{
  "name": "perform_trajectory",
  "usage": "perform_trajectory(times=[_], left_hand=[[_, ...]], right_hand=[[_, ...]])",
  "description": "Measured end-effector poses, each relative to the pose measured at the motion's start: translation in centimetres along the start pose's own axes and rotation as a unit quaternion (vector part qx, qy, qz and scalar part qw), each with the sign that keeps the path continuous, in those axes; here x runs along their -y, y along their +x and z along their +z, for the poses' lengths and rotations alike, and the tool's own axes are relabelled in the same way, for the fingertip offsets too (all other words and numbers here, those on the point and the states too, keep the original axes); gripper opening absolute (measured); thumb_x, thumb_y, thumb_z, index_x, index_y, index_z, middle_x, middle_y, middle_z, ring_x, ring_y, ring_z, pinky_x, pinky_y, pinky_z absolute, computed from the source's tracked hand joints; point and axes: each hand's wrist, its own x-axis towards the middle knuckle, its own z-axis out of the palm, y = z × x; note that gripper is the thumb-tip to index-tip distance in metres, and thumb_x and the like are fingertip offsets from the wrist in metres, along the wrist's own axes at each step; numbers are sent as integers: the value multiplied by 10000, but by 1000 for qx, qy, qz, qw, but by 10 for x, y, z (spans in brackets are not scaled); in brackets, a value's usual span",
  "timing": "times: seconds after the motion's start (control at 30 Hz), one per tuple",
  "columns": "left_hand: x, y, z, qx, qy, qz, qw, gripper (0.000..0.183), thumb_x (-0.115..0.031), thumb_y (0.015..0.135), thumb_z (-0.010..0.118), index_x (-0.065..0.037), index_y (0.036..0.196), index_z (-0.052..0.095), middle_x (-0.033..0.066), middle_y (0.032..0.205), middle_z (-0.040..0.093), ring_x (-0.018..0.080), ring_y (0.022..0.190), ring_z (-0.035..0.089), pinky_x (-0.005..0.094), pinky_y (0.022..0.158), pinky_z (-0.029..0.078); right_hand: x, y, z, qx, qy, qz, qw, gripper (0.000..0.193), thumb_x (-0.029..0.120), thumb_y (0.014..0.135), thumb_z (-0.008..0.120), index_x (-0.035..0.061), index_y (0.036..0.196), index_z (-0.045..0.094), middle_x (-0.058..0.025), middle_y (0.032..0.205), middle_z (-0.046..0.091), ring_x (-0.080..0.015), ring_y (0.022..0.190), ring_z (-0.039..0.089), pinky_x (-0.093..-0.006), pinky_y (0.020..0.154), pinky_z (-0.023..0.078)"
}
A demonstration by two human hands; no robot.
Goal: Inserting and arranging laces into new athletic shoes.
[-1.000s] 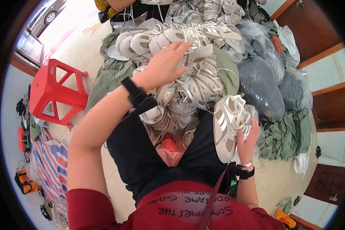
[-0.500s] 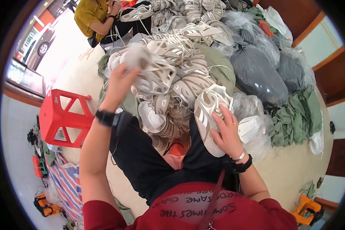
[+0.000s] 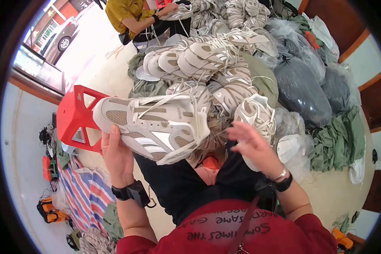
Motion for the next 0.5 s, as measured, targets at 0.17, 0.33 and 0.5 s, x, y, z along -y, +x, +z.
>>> perform_trajectory(times=[0.17, 0.33, 0.5], left_hand=[[15, -16, 18, -25, -109, 10, 994, 385, -84, 955, 537, -23, 1327, 457, 82, 1294, 563, 199, 1169, 546, 374, 1025, 417], [48, -52, 35, 26, -145, -86, 985, 446, -46, 919, 566, -34, 1344, 432, 108, 1325, 533, 228, 1204, 531, 426, 1046, 417], [73, -102, 20, 201, 351, -51, 913, 529, -21, 825, 674, -10, 1316, 476, 94, 1279, 565, 209, 1129, 566, 321, 942, 453]], right_hand=[[-24, 3, 40, 130, 135, 154, 970, 665, 127, 951, 570, 58, 1484, 178, -142, 1423, 388, -216, 1245, 444, -355, 1028, 390], [-27, 16, 38, 118, 103, 52, 986, 709, 200, 936, 576, 81, 1501, 164, -109, 1498, 296, -226, 1303, 401, -361, 1013, 393], [-38, 14, 25, 2, 274, 130, 953, 568, 280, 907, 638, 86, 1372, 377, -42, 1269, 551, -155, 1091, 562, -315, 822, 470]])
